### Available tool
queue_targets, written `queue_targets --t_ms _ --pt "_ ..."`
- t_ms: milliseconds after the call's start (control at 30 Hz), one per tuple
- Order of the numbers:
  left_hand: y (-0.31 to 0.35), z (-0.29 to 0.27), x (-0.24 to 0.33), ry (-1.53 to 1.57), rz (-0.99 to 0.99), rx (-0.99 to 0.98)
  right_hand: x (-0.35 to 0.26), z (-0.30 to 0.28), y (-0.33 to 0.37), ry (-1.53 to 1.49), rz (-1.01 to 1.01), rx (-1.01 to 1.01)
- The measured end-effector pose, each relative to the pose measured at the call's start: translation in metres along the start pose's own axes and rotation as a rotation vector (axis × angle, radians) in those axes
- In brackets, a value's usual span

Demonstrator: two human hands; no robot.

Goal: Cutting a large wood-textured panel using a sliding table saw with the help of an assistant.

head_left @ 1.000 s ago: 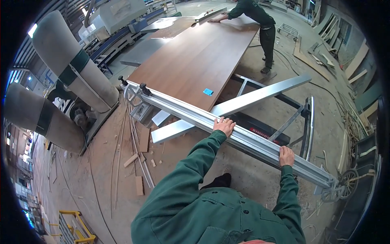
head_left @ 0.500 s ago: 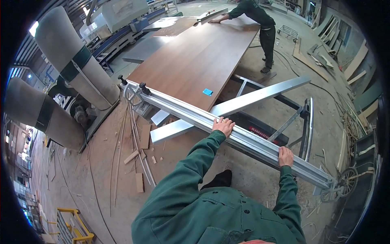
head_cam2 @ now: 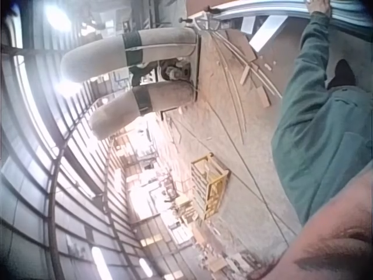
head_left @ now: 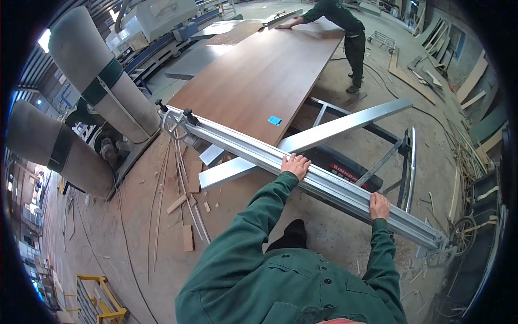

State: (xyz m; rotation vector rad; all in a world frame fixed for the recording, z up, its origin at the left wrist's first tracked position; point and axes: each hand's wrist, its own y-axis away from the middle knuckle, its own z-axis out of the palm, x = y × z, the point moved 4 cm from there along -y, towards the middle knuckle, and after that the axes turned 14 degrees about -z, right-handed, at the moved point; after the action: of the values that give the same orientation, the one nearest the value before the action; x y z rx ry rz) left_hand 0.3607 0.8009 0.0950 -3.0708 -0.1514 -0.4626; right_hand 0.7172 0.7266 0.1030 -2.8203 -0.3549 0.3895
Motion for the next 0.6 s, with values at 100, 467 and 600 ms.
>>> queue_targets --t_ms 100,467,600 --pt "0.014 -0.001 -0.005 0.018 -0.005 0.022 -0.009 -0.003 0.01 -0.002 0.001 -0.011" --pt "0.061 -0.009 -0.023 -0.07 0.051 -0.009 -0.033 -0.005 0.051 0.017 -0.011 0.023" --pt "0.072 -0.008 -0.032 -0.093 0.081 0.03 -0.05 -0.013 0.062 -0.014 0.025 0.009"
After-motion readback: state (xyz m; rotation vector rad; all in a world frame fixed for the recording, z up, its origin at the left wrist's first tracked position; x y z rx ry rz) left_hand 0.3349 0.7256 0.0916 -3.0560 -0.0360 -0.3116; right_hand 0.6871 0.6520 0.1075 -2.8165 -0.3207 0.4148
